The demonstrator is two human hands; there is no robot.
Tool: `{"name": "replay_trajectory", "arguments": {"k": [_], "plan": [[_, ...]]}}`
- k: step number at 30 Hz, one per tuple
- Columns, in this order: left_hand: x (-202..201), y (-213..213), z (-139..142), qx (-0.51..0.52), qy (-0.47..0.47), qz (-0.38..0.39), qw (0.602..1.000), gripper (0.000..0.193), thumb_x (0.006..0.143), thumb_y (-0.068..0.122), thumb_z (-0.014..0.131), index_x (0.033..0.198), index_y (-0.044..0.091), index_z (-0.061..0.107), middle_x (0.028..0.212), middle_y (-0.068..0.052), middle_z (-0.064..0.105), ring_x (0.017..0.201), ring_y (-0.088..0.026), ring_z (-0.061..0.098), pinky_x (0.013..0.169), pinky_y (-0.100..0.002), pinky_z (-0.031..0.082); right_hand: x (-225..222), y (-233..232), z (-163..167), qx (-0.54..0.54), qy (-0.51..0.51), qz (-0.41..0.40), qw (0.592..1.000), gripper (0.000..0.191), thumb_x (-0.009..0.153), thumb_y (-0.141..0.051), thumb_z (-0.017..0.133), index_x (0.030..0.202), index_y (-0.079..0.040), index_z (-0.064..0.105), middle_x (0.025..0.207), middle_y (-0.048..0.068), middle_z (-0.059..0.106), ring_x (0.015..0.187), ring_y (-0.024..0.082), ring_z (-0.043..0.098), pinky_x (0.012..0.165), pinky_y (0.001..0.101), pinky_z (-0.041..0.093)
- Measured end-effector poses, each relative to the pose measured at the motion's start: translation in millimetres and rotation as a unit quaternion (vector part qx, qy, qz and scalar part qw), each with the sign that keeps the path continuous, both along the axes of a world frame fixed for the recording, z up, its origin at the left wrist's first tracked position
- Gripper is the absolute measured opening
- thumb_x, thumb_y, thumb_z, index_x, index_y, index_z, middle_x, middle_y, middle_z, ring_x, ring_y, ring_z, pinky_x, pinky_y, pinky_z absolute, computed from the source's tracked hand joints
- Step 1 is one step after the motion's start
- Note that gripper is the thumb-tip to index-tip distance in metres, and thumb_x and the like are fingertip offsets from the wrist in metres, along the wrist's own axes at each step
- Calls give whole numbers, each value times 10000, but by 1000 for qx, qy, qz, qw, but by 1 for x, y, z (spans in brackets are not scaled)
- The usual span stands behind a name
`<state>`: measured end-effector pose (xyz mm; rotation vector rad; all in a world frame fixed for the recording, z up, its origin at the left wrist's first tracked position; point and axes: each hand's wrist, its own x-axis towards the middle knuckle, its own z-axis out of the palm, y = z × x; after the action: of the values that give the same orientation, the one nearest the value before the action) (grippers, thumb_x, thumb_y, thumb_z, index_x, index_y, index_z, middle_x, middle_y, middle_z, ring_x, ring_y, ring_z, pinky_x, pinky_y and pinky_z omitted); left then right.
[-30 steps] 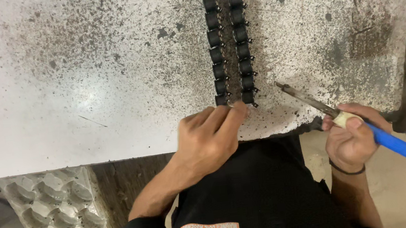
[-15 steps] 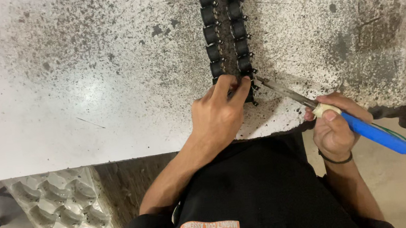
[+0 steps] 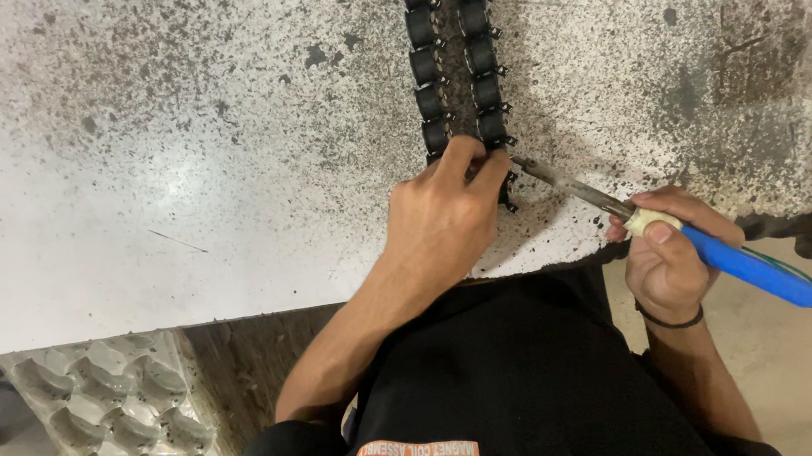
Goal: The person uses a soldering iron to solder wires onto rows of black plastic connector components on a workbench, working unit by unit along the rows. They then use a red test probe on the soldered units, sort finished components into plastic trays, and return to soldering more units.
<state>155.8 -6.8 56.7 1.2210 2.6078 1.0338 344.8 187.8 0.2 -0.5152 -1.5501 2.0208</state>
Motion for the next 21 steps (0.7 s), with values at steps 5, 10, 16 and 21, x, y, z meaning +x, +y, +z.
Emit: {"name": "replay_trajectory", "arguments": {"k": [5, 10, 16, 21], "plan": [[0, -4, -1, 10, -1, 1, 1000, 234, 869, 15, 732, 1102, 39, 737, 1030, -71, 608, 598, -179, 658, 471, -315, 528, -2, 0, 1, 5, 10, -10, 1000, 313, 970, -133, 663, 1090, 157, 662, 868, 217, 662, 685, 280, 671, 641, 347, 583], [0, -1, -8, 8, 0, -8, 1000, 210, 887, -3, 723, 1095, 20, 738, 1020, -99, 612, 596, -172, 658, 445, -289, 516, -2, 0, 1, 9, 0, -3, 1000, 306, 976, -131, 665, 1084, 155, 664, 879, 219, 662, 680, 274, 672, 631, 338, 586], [4, -2, -9, -9, 31, -37, 999, 323, 870, -78, 640, 1185, -65, 714, 1031, -141, 592, 690, -180, 696, 463, -249, 541, -1, 1, 0, -14, 1, 0, 1000, 313, 983, -139, 678, 1094, 153, 670, 839, 204, 669, 664, 270, 670, 615, 338, 579], [0, -9, -2, 3, -36, -21, 999, 287, 896, -39, 661, 1170, -10, 740, 998, -119, 580, 582, -195, 656, 481, -315, 555, 1, 1, -1, -18, -7, -4, 1000, 314, 984, -138, 684, 1089, 158, 668, 835, 198, 659, 661, 268, 662, 613, 347, 570]]}}
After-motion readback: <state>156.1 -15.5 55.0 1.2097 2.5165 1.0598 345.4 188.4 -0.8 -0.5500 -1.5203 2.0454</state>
